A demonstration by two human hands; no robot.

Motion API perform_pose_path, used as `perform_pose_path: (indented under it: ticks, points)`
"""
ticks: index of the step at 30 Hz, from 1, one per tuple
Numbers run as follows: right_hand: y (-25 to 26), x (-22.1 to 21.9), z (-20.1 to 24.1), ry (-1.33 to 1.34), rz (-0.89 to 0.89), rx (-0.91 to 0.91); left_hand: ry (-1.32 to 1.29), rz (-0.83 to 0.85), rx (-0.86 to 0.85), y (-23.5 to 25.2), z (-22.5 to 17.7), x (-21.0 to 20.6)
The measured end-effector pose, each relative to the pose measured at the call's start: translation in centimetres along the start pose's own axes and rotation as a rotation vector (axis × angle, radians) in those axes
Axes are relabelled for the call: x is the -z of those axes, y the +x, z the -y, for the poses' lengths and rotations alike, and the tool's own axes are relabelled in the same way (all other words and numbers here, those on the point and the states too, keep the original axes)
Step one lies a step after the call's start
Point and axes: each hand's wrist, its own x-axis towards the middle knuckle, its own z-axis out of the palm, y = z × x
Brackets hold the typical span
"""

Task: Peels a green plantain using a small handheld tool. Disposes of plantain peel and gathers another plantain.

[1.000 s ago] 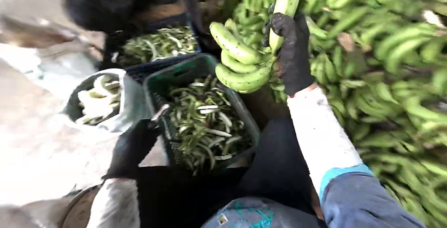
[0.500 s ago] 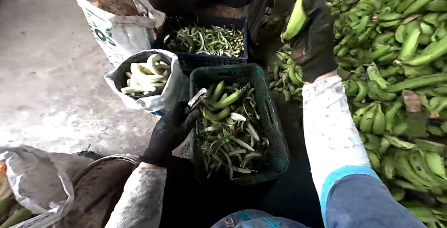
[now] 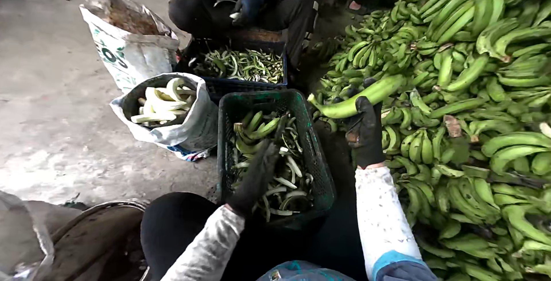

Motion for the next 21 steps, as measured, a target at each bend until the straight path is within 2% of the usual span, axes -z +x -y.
perform_pose_path:
  ticks: [4,8,10,12,13,15,17,19,21]
  points:
    - [-1.4,0.2,-0.4,-0.091,-0.013,0.053,-0.28,0.089,-0.167,0.6,-1.1,-4.9]
    - [-2.9,-0.7,-0.4,-0.157,0.003,0.059,-0.595,0.049,-0.221,0.7,-6.1,-6.3]
    - [-3.2,-1.3,-0.1,-0.092,0.013,0.041,-0.492,0.056,-0.122,0.8,-5.1,-6.6]
    - [-2.9,-1.8,0.0,0.027,0.046,0.047,-0.284,0.179,0.098,0.8,-1.9,-6.2]
    - [-2.2,-2.0,0.1,0.137,0.081,0.032,-0.301,0.22,0.21,0.6,-0.6,-6.1]
    - [-0.8,-1.9,0.3,0.337,0.118,-0.056,-0.334,0.225,0.27,0.0,0.2,-5.4]
    - [-0.6,-1.8,0.2,0.315,0.065,-0.197,-0.143,0.173,0.153,-0.5,-1.0,-3.8]
    - [-0.5,-2.1,0.0,0.201,-0.019,-0.315,0.047,0.147,-0.034,-0.3,-3.2,-2.0]
    - [-0.9,-2.2,-0.7,0.061,-0.054,-0.323,0.212,0.125,-0.223,0.4,-4.4,-0.6]
